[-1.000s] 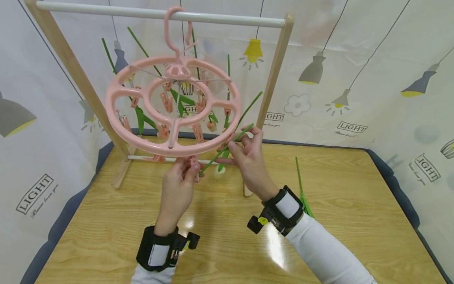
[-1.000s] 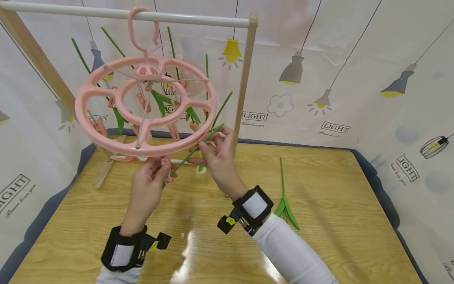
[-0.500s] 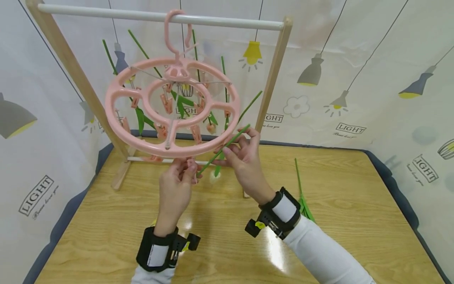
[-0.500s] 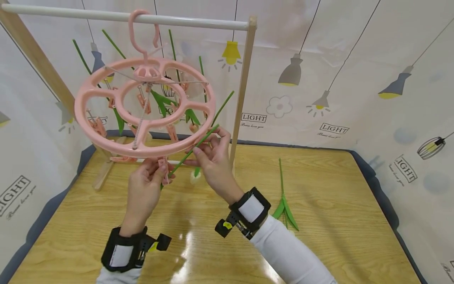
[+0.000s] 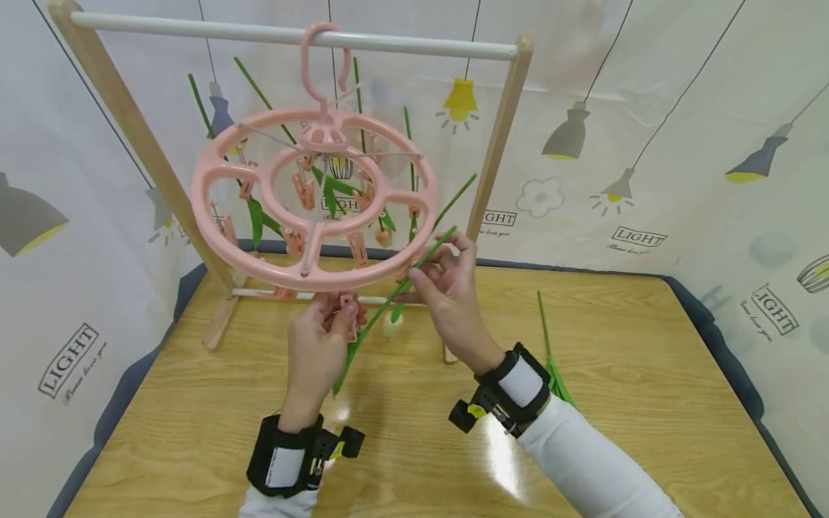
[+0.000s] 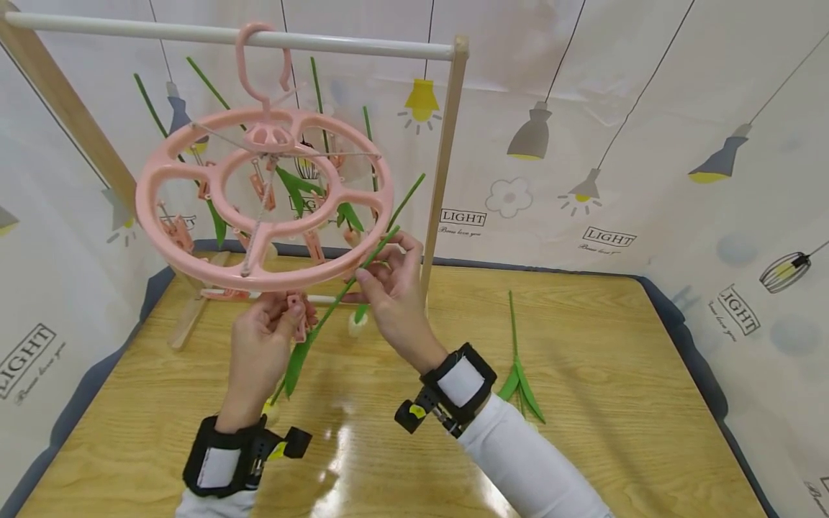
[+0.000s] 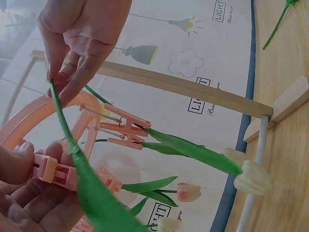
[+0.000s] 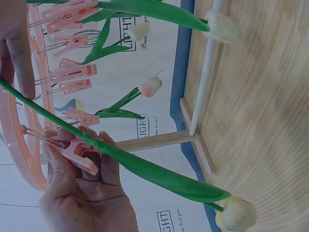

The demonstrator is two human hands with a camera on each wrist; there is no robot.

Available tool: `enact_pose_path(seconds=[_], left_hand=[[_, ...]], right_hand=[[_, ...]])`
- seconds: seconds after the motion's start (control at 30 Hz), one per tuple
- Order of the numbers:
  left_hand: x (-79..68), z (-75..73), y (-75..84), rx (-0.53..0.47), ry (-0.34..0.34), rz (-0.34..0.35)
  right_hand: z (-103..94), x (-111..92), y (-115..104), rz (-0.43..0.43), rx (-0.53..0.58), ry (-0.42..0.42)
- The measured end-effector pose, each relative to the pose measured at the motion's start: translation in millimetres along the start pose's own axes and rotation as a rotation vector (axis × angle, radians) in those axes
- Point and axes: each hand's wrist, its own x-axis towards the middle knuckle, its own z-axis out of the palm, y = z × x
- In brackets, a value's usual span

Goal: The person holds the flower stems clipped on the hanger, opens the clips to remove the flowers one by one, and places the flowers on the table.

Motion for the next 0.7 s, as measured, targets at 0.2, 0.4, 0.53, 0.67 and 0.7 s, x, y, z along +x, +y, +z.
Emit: enact_pose_path(seconds=[0.2, 0.4, 0.53, 0.67, 0.7], left_hand=[[0.5, -3.6, -0.6, -0.032, 0.0, 0.023], [1.1, -5.4, -1.7, -0.045, -0.005, 0.045], [2.0, -6.6, -2.7, -0.052, -0.007, 0.05], [2.4, -8.5, -4.0, -0.072, -0.013, 0.038], [2.5, -8.9, -4.4, -0.075, -0.016, 0.035]], right_hand=[[-6.6, 1.0, -2.2, -0.036, -0.035, 0.006], [-16.1, 4.5, -7.9, -0.056, -0.065, 0.042], [-24.0, 4.9, -14.0, -0.051, -0.11, 0.034], [-32.3, 6.4, -21.6, -0.048, -0.157, 0.037], [-34.4, 7.0, -23.5, -0.049, -0.165, 0.043]])
